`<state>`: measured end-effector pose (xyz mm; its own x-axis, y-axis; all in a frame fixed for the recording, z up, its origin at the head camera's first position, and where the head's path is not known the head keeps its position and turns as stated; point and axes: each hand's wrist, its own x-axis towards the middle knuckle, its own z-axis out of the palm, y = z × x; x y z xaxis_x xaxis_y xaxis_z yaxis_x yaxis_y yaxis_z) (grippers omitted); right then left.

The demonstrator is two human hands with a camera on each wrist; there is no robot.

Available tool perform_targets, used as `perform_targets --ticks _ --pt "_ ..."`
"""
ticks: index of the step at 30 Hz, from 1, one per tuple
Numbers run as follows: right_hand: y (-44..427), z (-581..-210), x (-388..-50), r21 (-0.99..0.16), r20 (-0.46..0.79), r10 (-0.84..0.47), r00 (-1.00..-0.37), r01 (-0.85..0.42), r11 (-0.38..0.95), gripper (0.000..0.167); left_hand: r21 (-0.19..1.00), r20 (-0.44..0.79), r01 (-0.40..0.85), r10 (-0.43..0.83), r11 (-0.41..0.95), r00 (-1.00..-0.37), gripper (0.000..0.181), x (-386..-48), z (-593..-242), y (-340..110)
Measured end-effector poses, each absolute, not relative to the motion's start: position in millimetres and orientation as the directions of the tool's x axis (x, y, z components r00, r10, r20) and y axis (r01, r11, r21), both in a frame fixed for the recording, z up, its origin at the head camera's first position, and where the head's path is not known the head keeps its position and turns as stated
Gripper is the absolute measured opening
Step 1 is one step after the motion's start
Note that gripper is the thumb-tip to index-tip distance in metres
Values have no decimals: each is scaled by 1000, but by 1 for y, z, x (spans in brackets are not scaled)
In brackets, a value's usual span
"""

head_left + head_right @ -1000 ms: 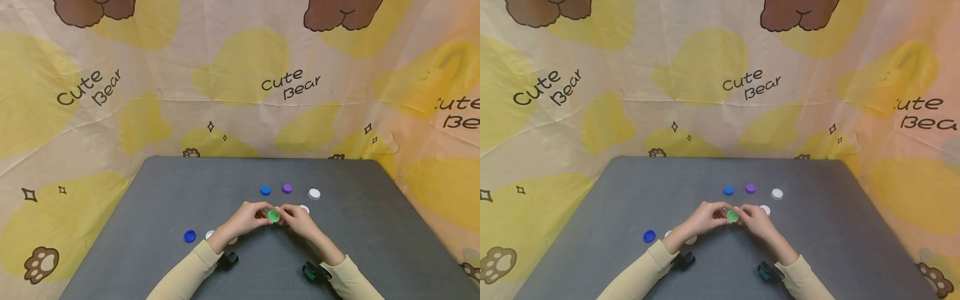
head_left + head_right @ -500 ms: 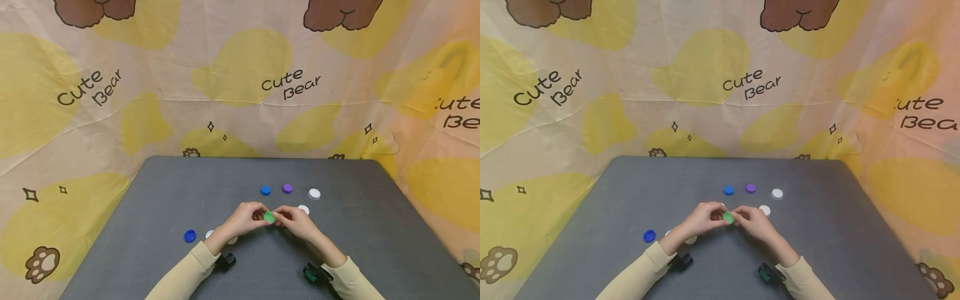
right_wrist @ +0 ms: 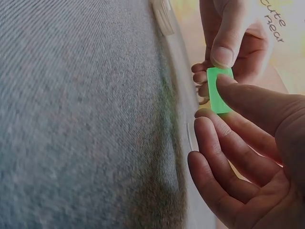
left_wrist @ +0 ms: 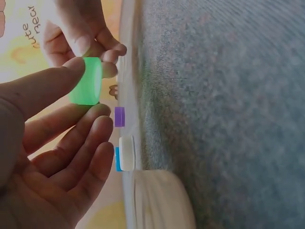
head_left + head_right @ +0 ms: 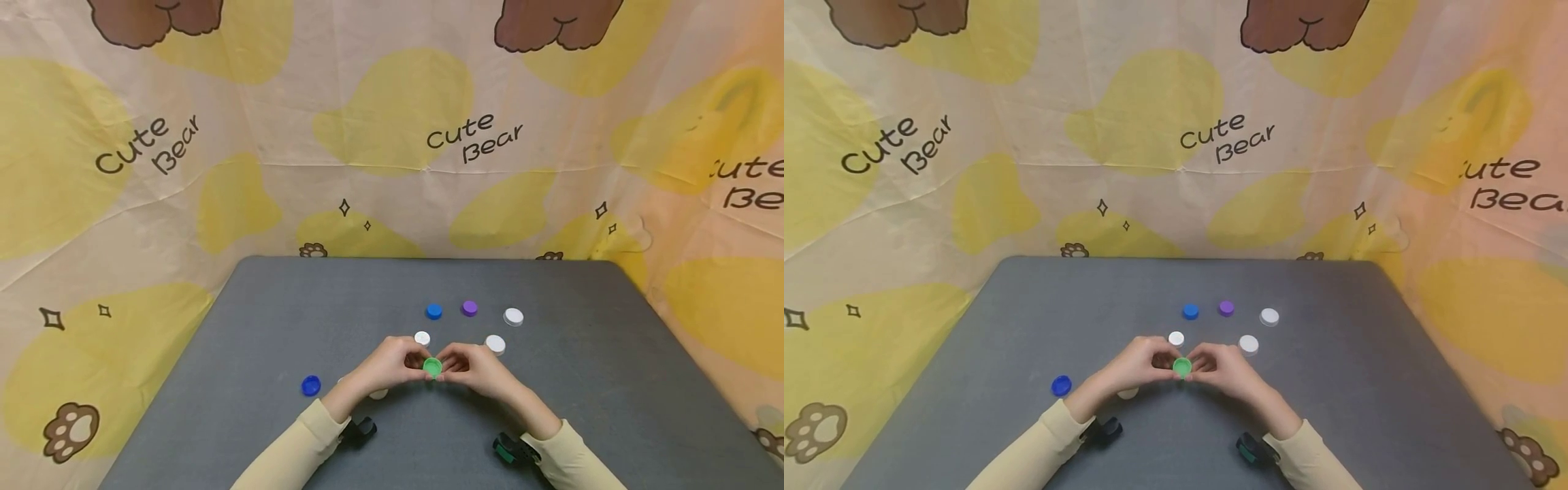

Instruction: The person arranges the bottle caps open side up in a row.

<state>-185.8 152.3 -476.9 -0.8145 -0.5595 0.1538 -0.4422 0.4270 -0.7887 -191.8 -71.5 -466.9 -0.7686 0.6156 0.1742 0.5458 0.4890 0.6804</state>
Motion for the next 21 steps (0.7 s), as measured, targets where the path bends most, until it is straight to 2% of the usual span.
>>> perform_targets --ticks 21 --pt "134 -480 -184 -792 96 -639 -763 -447 415 24 644 90 532 636 550 -767 21 -181 -467 -87"
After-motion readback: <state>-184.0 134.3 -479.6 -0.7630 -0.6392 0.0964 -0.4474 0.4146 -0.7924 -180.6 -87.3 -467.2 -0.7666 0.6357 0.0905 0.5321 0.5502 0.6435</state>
